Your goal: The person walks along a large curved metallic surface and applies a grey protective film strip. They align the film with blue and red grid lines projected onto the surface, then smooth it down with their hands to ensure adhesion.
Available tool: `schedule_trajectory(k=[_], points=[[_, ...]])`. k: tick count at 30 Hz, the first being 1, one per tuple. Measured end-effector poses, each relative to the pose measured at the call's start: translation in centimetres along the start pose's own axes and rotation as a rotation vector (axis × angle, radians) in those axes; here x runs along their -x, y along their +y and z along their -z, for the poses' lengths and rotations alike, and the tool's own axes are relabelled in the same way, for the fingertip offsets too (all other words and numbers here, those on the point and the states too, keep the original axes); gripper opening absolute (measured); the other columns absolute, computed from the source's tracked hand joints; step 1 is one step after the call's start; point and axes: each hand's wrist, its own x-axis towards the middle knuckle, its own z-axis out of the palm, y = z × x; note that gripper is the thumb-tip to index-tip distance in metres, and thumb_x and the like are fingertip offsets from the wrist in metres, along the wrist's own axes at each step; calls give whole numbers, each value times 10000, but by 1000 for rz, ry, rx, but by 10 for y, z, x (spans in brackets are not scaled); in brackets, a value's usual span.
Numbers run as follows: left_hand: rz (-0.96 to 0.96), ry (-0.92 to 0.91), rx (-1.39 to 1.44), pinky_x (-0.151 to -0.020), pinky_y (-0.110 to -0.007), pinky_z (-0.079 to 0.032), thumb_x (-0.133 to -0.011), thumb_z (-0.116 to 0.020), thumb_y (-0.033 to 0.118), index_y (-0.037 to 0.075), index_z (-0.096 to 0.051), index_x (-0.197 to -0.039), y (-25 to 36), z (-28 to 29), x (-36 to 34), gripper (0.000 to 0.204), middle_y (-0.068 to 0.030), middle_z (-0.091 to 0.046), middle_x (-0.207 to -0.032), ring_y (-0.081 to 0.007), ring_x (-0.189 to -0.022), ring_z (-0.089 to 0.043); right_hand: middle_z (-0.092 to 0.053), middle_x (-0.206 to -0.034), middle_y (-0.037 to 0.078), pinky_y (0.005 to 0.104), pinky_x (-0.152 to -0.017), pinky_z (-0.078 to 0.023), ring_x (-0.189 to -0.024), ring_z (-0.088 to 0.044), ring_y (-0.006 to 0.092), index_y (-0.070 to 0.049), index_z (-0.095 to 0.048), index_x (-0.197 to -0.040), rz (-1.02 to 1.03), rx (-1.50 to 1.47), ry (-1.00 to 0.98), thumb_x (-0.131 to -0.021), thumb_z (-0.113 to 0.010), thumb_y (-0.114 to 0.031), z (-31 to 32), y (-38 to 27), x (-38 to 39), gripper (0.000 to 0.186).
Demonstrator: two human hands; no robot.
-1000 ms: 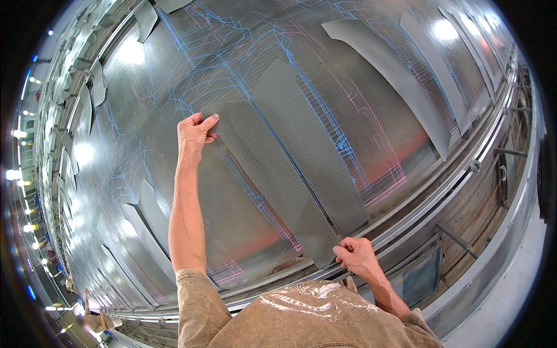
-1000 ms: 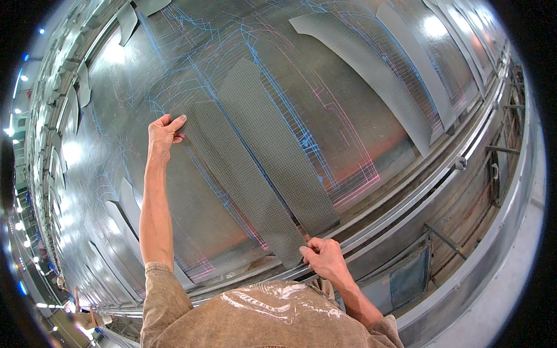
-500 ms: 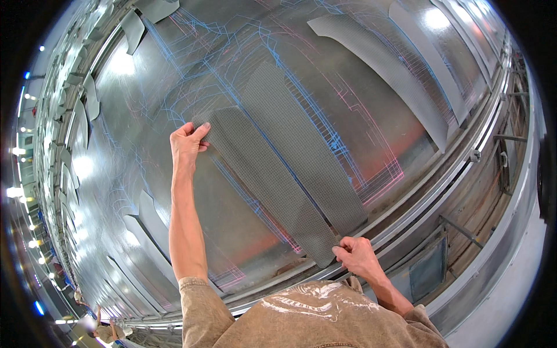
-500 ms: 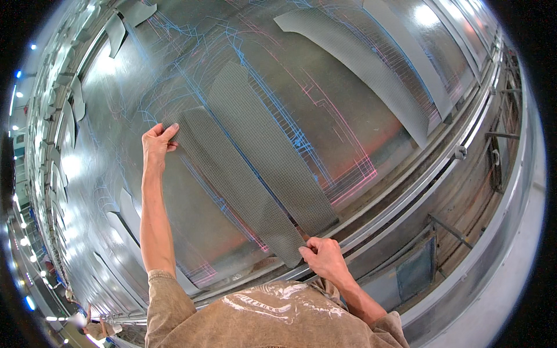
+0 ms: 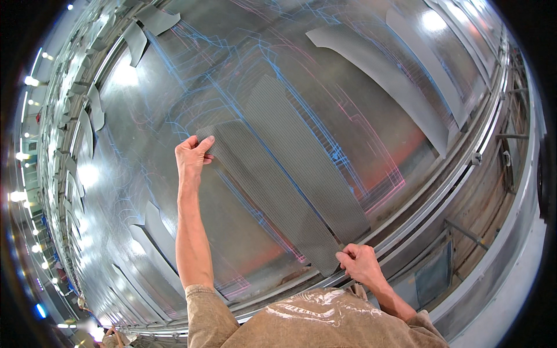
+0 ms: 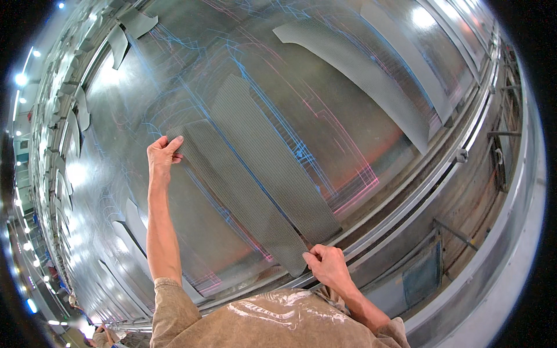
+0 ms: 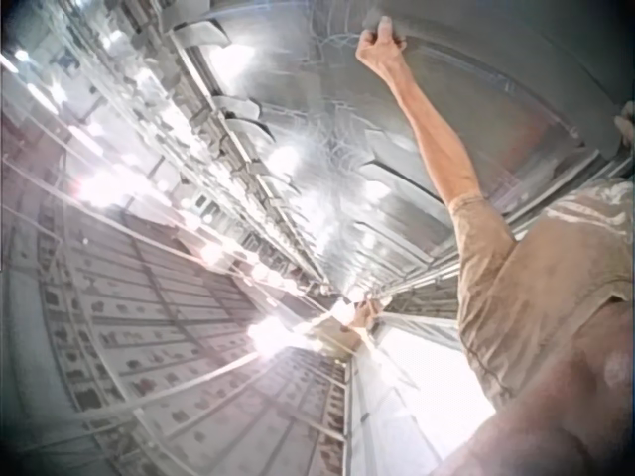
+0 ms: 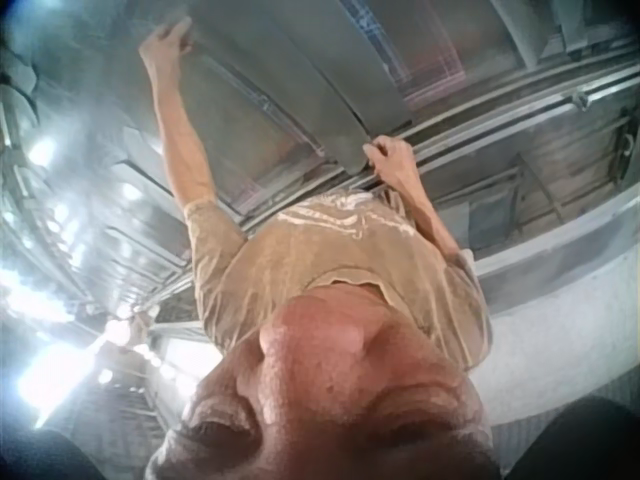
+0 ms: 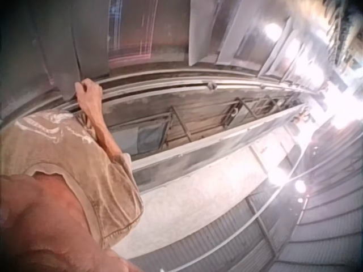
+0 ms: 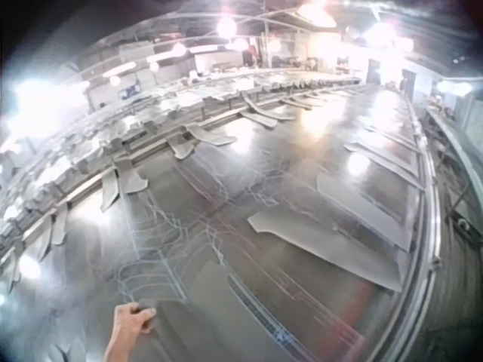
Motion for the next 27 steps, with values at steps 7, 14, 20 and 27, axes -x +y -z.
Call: schedule_trajectory(k=[7, 14, 20, 27], points=[[17, -11, -10, -466, -224, -471, -800, -795, 193, 51, -657, -814, -19, 1, -10, 199, -1, -617, -702, -92, -492, -565, -647, -686, 198, 416, -612, -483, -613, -623, 341, 52, -646, -772, 117, 79, 75, -853, -651, -188, -4, 10, 2, 252], [15, 56, 11, -464, -191, -476, -771, -834, 194, 23, -651, -832, -11, -7, -6, 257, -5, -627, -710, -82, -493, -571, -650, -742, 230, 487, -660, -485, -722, -639, 417, 21, -669, -804, 122, 155, 132, -855, -657, -180, -4, 9, -3, 207], [26, 10, 14, -444, -188, -456, -775, -830, 165, 47, -640, -802, -10, -4, -9, 226, -2, -606, -691, -86, -499, -568, -655, -742, 228, 497, -682, -498, -744, -644, 426, 13, -675, -823, 71, 158, 120, -867, -647, -185, -6, 8, -3, 206], [31, 14, -17, -460, -186, -474, -784, -824, 166, 39, -651, -816, -6, -8, -7, 217, -14, -625, -714, -82, -511, -567, -631, -670, 221, 454, -608, -484, -630, -635, 374, 37, -673, -818, 115, 142, 191, -860, -670, -177, -11, 13, -3, 219]])
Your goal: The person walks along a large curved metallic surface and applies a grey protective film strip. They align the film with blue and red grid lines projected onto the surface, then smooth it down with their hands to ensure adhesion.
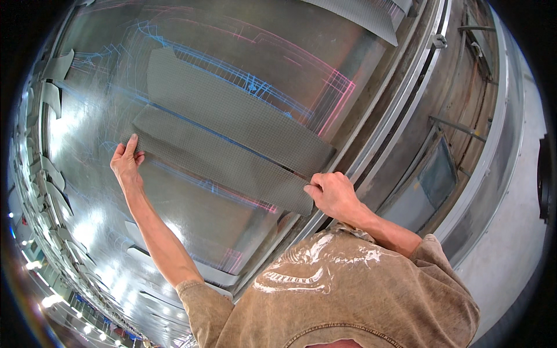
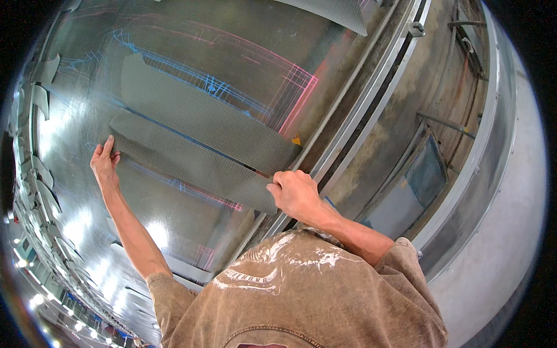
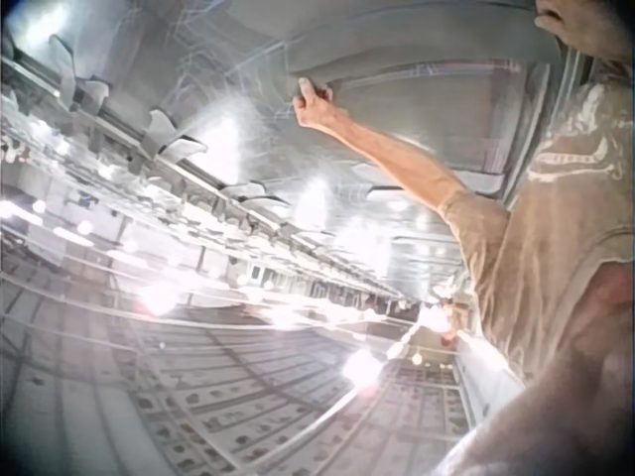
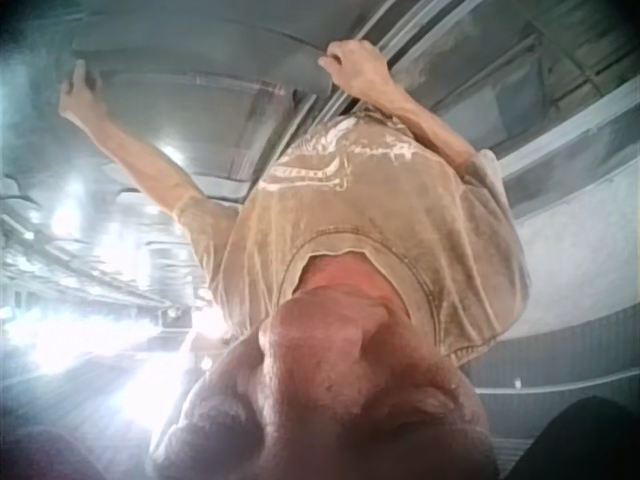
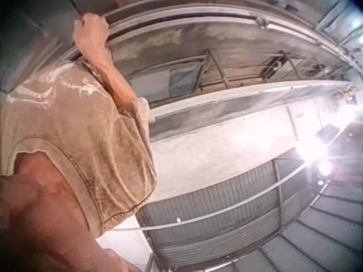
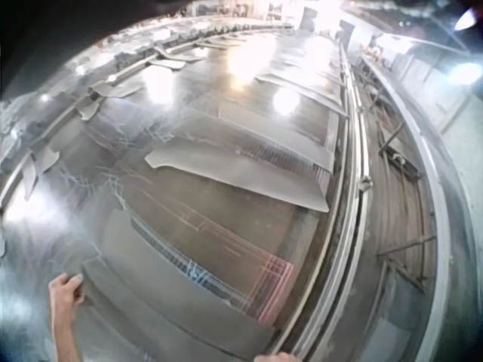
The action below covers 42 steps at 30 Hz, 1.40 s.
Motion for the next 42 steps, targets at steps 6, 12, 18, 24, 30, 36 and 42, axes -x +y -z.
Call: schedule_trajectory(k=[6, 12, 18, 24, 30, 36, 42], points=[[-3, 9, 13, -461, -187, -471, -784, -825, 173, 44, -652, -805, -3, 3, -3, 217, -11, -624, -713, -80, -512, -566, -650, -691, 209, 451, -627, -495, -661, -649, 370, 26, -685, -841, -42, 61, -4, -871, -670, -192, -1, -5, -1, 221], [-13, 15, 9, -446, -189, -448, -777, -828, 164, 47, -638, -788, -3, 0, -1, 224, -7, -609, -696, -76, -508, -558, -663, -756, 229, 507, -686, -519, -755, -654, 427, 5, -680, -830, -48, 83, 11, -868, -657, -212, -3, -4, -1, 222], [-38, 3, 39, -447, -201, -458, -769, -835, 172, 39, -632, -782, -8, 1, -3, 243, -10, -610, -696, -82, -492, -559, -656, -691, 189, 456, -636, -503, -674, -650, 384, 4, -690, -811, -13, 140, 60, -847, -684, -207, -7, 1, -2, 214], [-49, 21, 26, -461, -209, -469, -784, -815, 190, 29, -650, -797, -12, 2, -6, 231, -4, -619, -696, -80, -493, -562, -661, -747, 226, 501, -699, -509, -754, -650, 427, 9, -678, -787, -10, 156, 48, -860, -662, -236, -8, -4, -1, 256], [-71, -7, 40, -480, -211, -464, -805, -780, 181, 38, -669, -787, -4, 4, 3, 183, 9, -614, -675, -76, -499, -560, -661, -744, 229, 495, -703, -503, -743, -645, 431, 11, -675, -781, 13, 175, 68, -854, -671, -253, -7, -10, 2, 274], [-83, 15, 24, -492, -219, -483, -800, -770, 164, 11, -669, -773, -4, 1, 3, 186, -7, -621, -667, -86, -519, -583, -666, -767, 210, 496, -654, -501, -710, -644, 419, -9, -620, -871, 88, 316, 147, -853, -682, -246, -7, -8, 12, 246], [-65, 54, -3, -485, -229, -498, -788, -779, 156, 6, -648, -743, -9, 7, 1, 204, -14, -600, -647, -96, -509, -585, -662, -966, 182, 404, -746, -533, -875, -646, 343, 26, -623, -1037, 663, 302, 328, -843, -707, -149, -3, -54, 3, 275]])
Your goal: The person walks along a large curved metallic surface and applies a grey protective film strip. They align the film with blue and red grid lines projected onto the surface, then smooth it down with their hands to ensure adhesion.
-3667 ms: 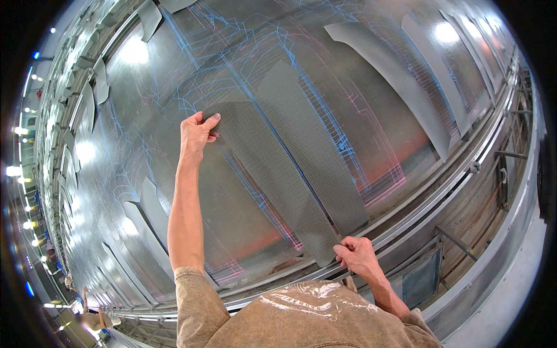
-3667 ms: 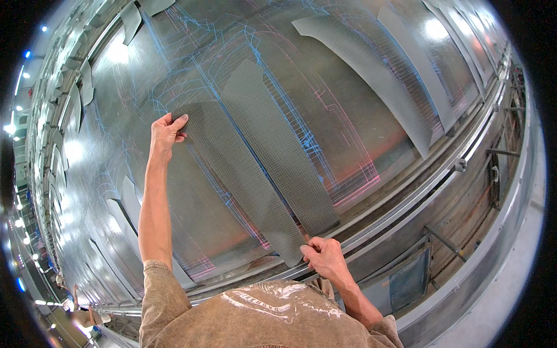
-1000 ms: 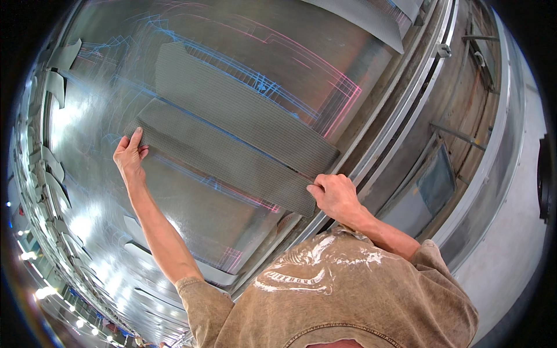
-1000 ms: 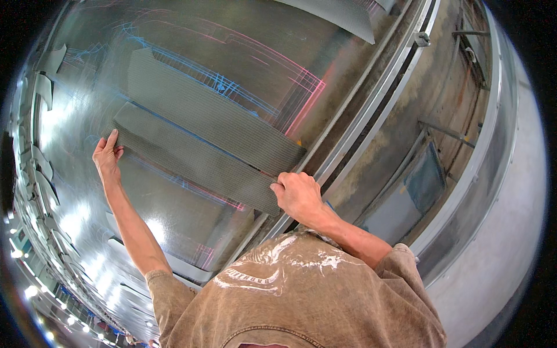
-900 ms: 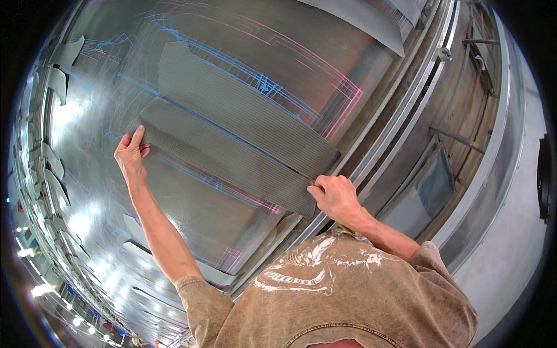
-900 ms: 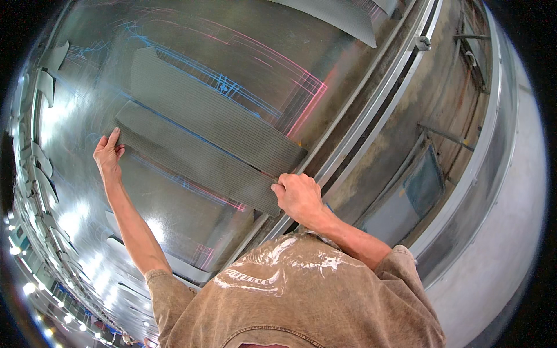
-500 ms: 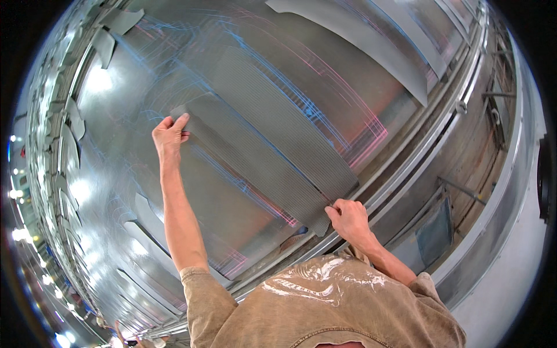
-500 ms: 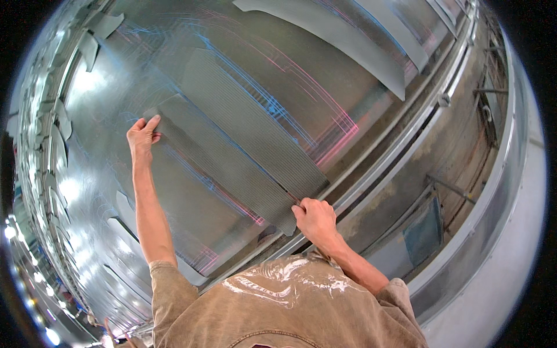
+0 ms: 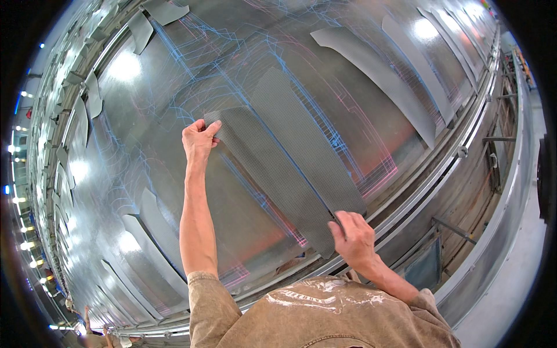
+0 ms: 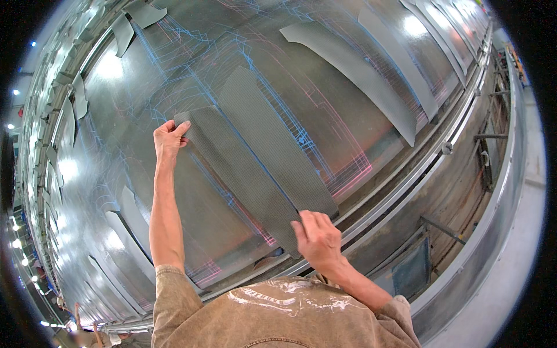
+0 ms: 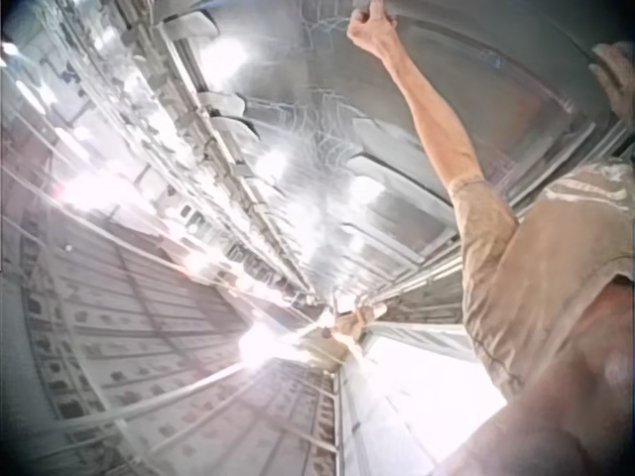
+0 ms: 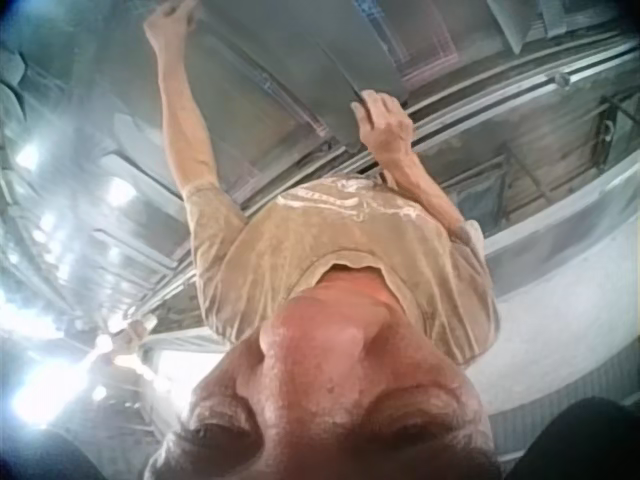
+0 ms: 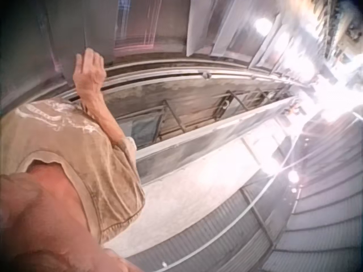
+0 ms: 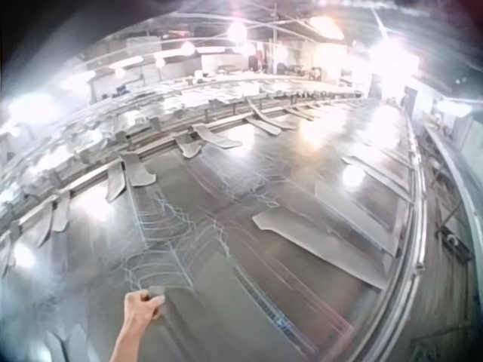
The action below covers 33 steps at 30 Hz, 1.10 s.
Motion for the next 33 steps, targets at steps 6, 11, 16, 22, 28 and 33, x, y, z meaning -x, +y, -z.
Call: schedule_trajectory(k=[6, 11, 16, 22, 28, 33], points=[[-4, -24, 21, -488, -238, -497, -793, -776, 163, 5, -637, -729, 5, -10, 3, 220, -17, -594, -644, -99, -509, -584, -385, -1429, 273, 510, -1127, -292, -1367, -336, 408, 101, -414, -1350, 483, 41, -175, -851, -696, -332, -43, -22, -69, 718], [5, -16, 13, -490, -231, -497, -799, -769, 169, -4, -640, -736, 9, -4, 5, 225, -18, -600, -643, -99, -510, -586, -201, -1547, 261, 554, -1179, -130, -1464, -136, 393, 79, -321, -1432, 536, 89, -171, -873, -614, -478, -93, -31, -138, 842], [-9, -24, 28, -483, -230, -495, -798, -769, 165, -1, -634, -727, 7, -5, 3, 226, -16, -597, -640, -98, -511, -586, -179, -1579, 198, 522, -1202, -24, -1489, -62, 322, 52, -265, -1478, 509, 202, -72, -899, -496, -584, -122, -31, -193, 891], [-3, -17, 24, -471, -225, -489, -797, -773, 164, -1, -615, -707, 3, -3, 2, 246, -16, -588, -633, -92, -513, -584, -215, -1576, 169, 525, -1201, 12, -1492, -55, 305, 28, -276, -1487, 517, 252, -54, -921, -420, -619, -129, -29, -217, 871], [-3, -16, 17, -481, -225, -493, -796, -778, 169, 3, -633, -732, 3, -6, 1, 229, -9, -591, -636, -90, -517, -584, -252, -1554, 200, 540, -1196, -33, -1484, -101, 323, 63, -311, -1459, 502, 271, -18, -915, -467, -586, -126, -35, -223, 862], [-15, -43, 62, -491, -221, -487, -823, -765, 208, 24, -656, -800, 3, 1, 4, 215, 0, -613, -688, -86, -527, -576, -257, -1546, 221, 540, -1194, -39, -1480, -112, 342, 82, -327, -1443, 538, 232, -149, -905, -488, -575, -121, -46, -177, 864]])
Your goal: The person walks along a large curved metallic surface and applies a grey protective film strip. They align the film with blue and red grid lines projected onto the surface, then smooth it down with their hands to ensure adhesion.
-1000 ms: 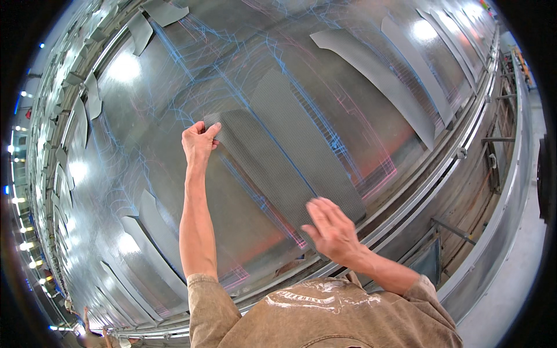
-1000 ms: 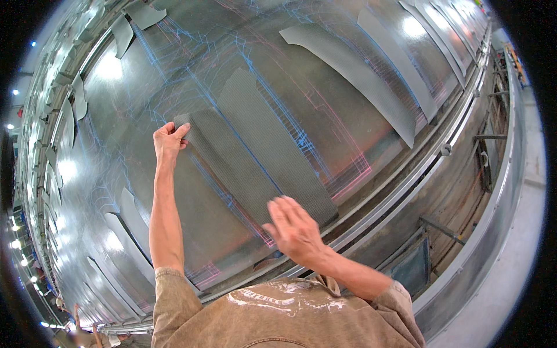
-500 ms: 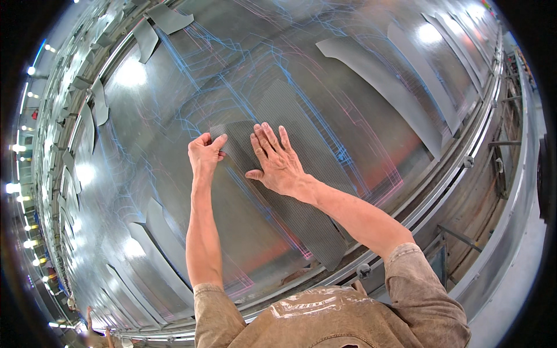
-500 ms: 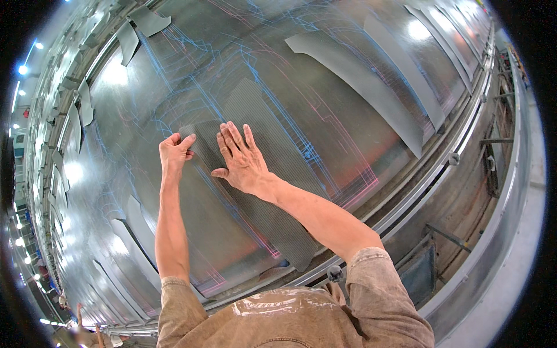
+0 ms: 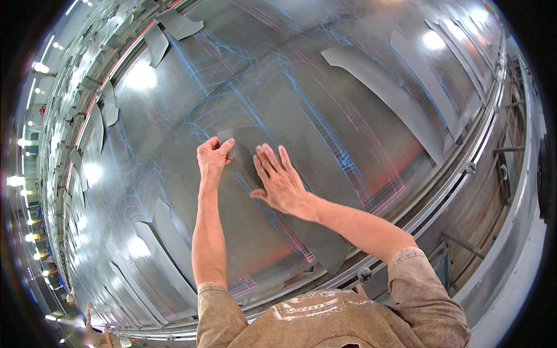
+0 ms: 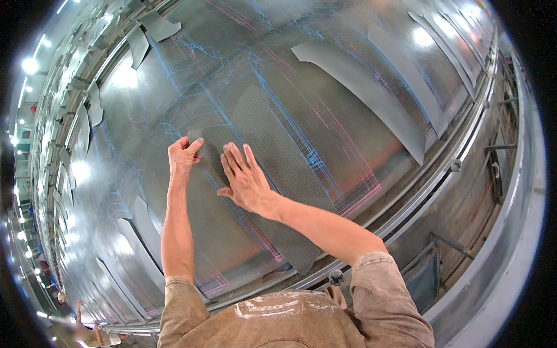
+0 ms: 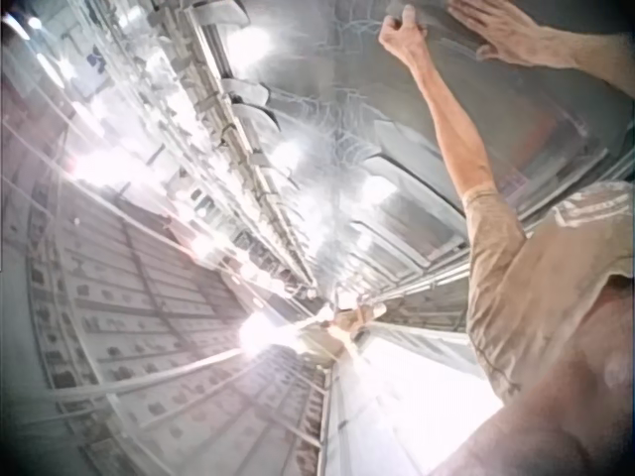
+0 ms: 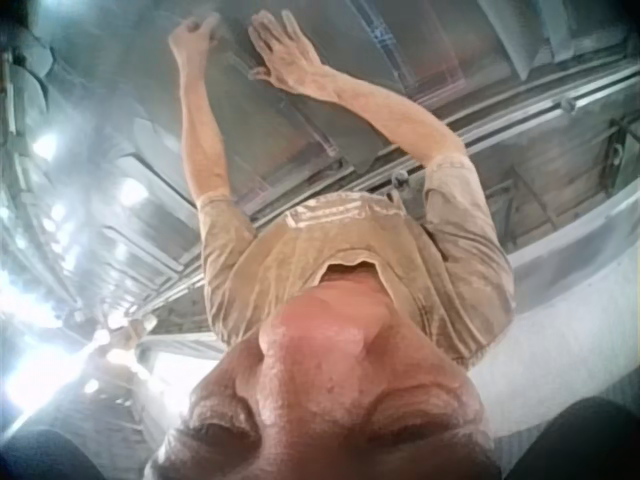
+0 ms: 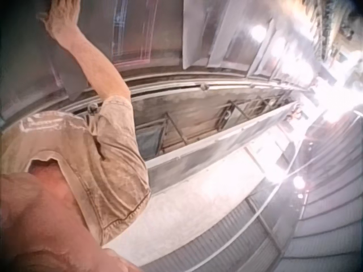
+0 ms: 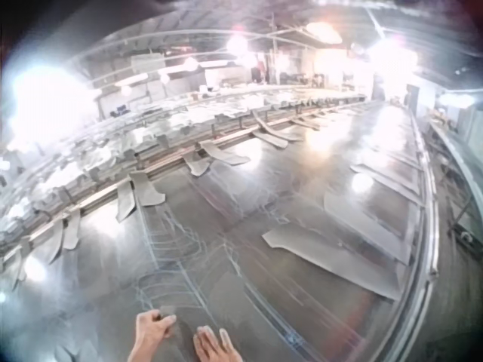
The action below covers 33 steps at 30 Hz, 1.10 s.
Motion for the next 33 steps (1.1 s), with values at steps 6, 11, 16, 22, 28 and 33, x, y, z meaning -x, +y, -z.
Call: schedule_trajectory(k=[6, 11, 16, 22, 28, 33], points=[[-1, -12, 56, -517, -230, -496, -848, -737, 206, 4, -691, -910, -2, -2, 3, 216, -12, -655, -764, -96, -560, -590, -278, -1534, 226, 539, -1194, -70, -1469, -148, 362, 75, -348, -1435, 7, -58, 66, -894, -530, -549, -8, -3, 22, 846], [-5, -45, 173, -560, -233, -506, -874, -726, 200, 6, -700, -985, -10, -1, 4, 225, -15, -665, -797, -96, -604, -603, -334, -1488, 234, 569, -1172, -137, -1439, -196, 419, 84, -420, -1372, -34, -87, 172, -914, -595, -364, -2, 9, 9, 664], [-19, -8, 201, -596, -241, -525, -886, -722, 193, 3, -703, -1022, -21, 2, 2, 235, -13, -665, -801, -97, -628, -606, -374, -1442, 232, 599, -1150, -180, -1422, -210, 440, 15, -525, -1307, -155, -60, 348, -880, -645, -194, 4, 45, -43, 490], [-52, -51, 245, -606, -243, -531, -887, -720, 191, -2, -701, -980, -20, 2, 4, 215, -10, -658, -787, -96, -642, -605, -441, -1427, 165, 592, -1155, -179, -1433, -201, 418, -65, -695, -1093, -89, -105, 256, -856, -649, -145, 6, 77, -77, 254], [-22, 23, 190, -573, -249, -524, -887, -718, 192, -16, -694, -951, -18, -2, 4, 219, -3, -626, -742, -95, -608, -583, -582, -1261, 47, 534, -1120, -219, -1340, -339, 375, -113, -738, -840, -71, -239, 251, -809, -661, -138, 7, 91, -93, 86], [-29, 91, 143, -532, -251, -505, -888, -714, 188, -11, -695, -914, -19, -10, 4, 202, -3, -598, -696, -93, -574, -576, -599, -1174, 22, 516, -1099, -222, -1286, -388, 341, -127, -723, -795, -70, -255, 327, -779, -671, -124, 0, 90, -92, 54]])
